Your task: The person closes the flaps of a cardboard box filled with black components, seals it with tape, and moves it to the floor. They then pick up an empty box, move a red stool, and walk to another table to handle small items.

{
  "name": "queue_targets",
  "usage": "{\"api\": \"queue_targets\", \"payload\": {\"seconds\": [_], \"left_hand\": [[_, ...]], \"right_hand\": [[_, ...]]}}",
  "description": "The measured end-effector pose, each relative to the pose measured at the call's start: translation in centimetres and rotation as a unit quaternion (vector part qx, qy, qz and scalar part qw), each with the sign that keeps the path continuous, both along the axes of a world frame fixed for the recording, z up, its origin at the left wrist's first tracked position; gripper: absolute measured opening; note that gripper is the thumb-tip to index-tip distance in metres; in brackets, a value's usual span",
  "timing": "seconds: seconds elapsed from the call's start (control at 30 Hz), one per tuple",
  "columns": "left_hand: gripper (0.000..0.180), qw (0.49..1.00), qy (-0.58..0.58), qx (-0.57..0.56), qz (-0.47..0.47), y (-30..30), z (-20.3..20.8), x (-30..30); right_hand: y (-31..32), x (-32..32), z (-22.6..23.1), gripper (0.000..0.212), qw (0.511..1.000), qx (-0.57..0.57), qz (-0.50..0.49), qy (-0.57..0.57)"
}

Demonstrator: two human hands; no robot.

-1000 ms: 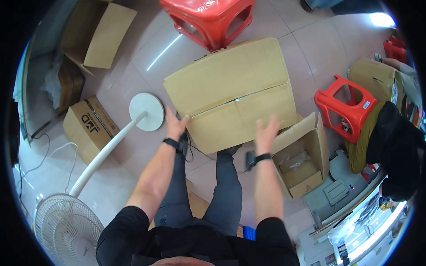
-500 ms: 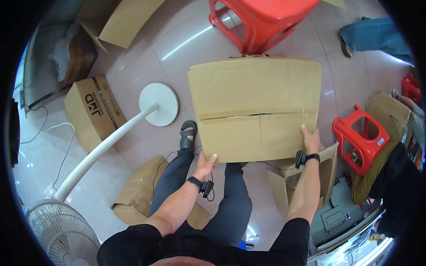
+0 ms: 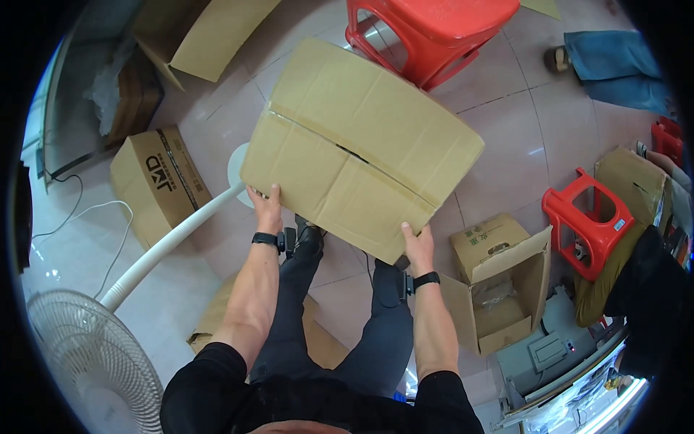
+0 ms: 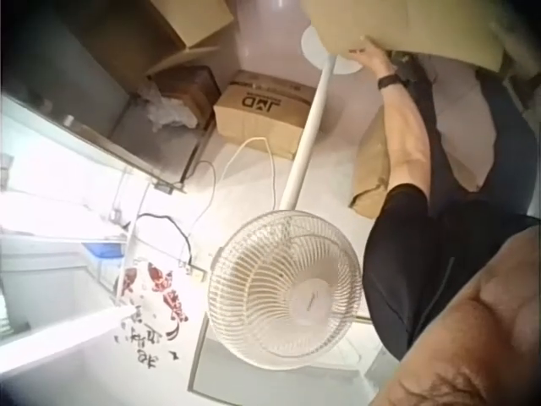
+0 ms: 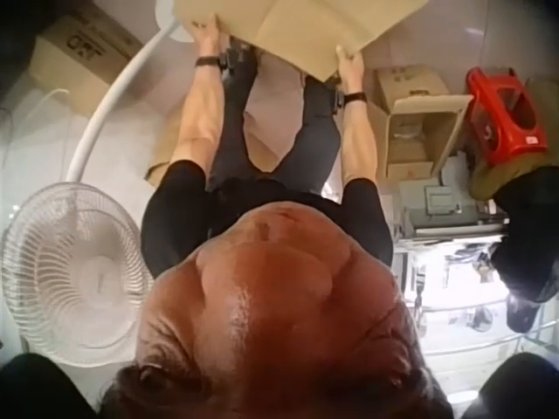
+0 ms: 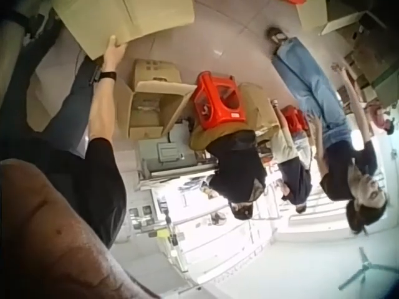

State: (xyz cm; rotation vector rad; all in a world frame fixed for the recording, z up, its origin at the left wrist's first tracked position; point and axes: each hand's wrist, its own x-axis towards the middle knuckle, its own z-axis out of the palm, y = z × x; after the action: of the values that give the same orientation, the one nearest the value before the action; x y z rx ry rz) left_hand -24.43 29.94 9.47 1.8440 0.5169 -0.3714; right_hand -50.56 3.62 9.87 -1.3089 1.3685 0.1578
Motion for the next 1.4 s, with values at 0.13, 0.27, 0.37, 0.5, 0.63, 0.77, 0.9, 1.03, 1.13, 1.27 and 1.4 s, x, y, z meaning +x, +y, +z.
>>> {"api": "queue_targets", "payload": {"seconds": [0.13,0.27,0.37,0.5,0.63,0.77,0.9,1.03,1.13,1.27,1.4], "left_hand": [[0.085,1.0,-0.024,-0.005,-0.009,-0.2,-0.3,2.1],[0.085,0.997,-0.039,0.046,-0.04,-0.1,-0.4,3.2],[0.085,0.994,-0.039,0.085,-0.064,-0.5,0.0,2.6],[0.085,0.984,-0.035,0.14,-0.099,-0.6,0.7,0.1],[0.087,0.983,-0.006,0.116,-0.142,2.2,1.0,-2.2],[0.088,0.99,0.127,0.022,-0.065,4.2,3.5,-5.1],[0.089,0.981,0.14,0.108,-0.084,4.1,8.1,-8.9],[0.088,0.98,0.154,0.1,-0.073,3.2,13.0,-11.9],[0.087,0.98,0.166,0.095,-0.061,3.5,15.2,-13.2],[0.084,0.972,0.219,0.078,-0.017,1.8,16.9,-11.8],[0.082,0.97,0.226,0.089,0.005,1.9,16.1,-9.6]], "right_hand": [[2.7,3.4,-0.9,0.044,0.999,0.025,0.006,-0.038],[5.8,6.4,-1.0,0.046,0.995,0.071,0.025,-0.069],[8.7,8.9,-0.7,0.046,0.989,0.129,0.041,-0.051],[11.3,13.6,-0.2,0.046,0.972,0.189,0.118,-0.071],[10.9,15.4,1.1,0.048,0.937,0.281,0.148,-0.147],[5.3,12.8,4.7,0.057,0.947,0.145,0.179,-0.223],[-3.5,6.5,9.0,0.06,0.974,0.077,0.146,-0.152],[-10.2,2.6,14.3,0.062,0.99,0.078,0.076,-0.094],[-15.1,3.9,17.4,0.066,0.99,0.107,-0.016,-0.089],[-22.2,5.4,17.6,0.075,0.994,0.029,-0.08,-0.072],[-27.0,8.4,16.5,0.079,0.988,-0.039,-0.144,-0.048]]}}
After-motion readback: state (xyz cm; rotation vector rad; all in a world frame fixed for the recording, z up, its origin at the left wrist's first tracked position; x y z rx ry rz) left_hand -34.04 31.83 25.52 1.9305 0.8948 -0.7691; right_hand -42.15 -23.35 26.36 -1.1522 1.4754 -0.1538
